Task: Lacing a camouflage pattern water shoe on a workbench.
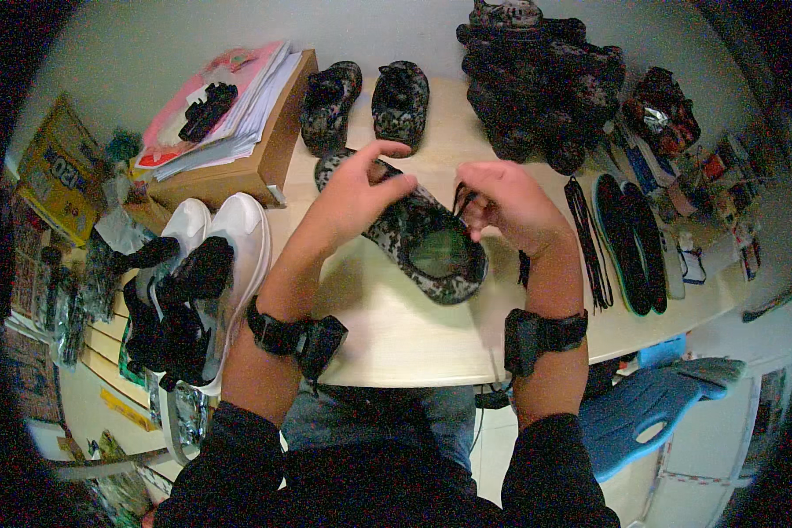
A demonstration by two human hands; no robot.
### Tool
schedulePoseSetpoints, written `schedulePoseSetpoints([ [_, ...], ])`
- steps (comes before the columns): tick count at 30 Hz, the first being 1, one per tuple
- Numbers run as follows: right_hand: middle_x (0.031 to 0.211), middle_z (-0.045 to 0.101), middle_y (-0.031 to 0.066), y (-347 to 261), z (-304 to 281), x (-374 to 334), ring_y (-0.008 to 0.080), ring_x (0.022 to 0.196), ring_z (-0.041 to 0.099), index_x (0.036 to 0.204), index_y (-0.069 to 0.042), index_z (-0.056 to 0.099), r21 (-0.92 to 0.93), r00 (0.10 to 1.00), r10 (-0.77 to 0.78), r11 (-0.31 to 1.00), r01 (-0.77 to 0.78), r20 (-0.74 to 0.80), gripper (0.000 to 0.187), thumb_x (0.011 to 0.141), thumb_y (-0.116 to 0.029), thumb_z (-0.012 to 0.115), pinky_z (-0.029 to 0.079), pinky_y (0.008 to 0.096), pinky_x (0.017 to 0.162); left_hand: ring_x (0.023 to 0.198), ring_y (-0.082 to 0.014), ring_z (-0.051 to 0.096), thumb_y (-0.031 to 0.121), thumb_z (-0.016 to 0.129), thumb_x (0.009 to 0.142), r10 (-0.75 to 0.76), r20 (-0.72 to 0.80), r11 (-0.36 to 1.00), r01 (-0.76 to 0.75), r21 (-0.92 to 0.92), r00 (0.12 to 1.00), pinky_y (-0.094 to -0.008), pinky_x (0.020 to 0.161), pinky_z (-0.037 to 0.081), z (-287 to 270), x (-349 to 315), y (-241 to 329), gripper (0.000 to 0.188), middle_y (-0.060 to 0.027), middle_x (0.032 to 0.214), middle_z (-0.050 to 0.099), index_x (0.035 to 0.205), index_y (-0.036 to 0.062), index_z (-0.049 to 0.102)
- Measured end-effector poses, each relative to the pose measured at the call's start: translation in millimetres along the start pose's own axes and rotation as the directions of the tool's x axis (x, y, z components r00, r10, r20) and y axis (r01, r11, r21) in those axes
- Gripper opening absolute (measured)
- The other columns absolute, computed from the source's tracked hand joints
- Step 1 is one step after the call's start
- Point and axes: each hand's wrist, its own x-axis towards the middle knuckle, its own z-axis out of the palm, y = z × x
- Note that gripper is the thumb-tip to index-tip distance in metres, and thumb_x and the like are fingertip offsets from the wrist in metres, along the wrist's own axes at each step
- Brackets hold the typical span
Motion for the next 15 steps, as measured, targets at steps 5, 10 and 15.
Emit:
schedulePoseSetpoints([
  [5,0.062,0.049,0.0008,7,4,0,0.0119,0.052,0.05,0.079,-0.003,0.057,-0.029,0.984,0.001,1.0,0.005,0.181,0.031,0.093,-0.03,0.053,0.046,0.0272,0.048,0.109,-0.0294,0.055,0.02,0.073,0.068,0.147,0.216,0.945,-0.202,0.257,0.965,-0.0351,0.096,0.041,4,-10,7,0.07,-0.0218,0.116,0.057,0.13,0.0028,0.045],
  [10,0.062,0.048,0.0005,7,12,-1,0.012,0.055,0.05,0.081,-0.002,0.057,0.048,0.974,-0.03,0.999,0.02,0.224,0.032,0.095,-0.029,0.051,0.046,0.0274,0.052,0.114,-0.0332,0.052,0.005,0.061,0.065,0.227,0.233,0.93,-0.282,0.235,0.946,-0.036,0.1,0.038,-1,-10,8,0.064,-0.0219,0.121,0.054,0.128,0.0029,0.047],
  [15,0.059,0.044,0.0007,7,25,4,0.0143,0.053,0.043,0.072,-0.006,0.049,0.269,0.944,-0.21,0.953,0.14,0.253,0.035,0.097,-0.03,0.046,0.038,0.0295,0.052,0.11,-0.0333,0.051,0.0,0.054,0.065,0.239,0.143,0.9,-0.275,0.34,0.96,-0.037,0.098,0.039,-8,-8,0,0.055,-0.0194,0.114,0.055,0.12,0.0045,0.054],
])
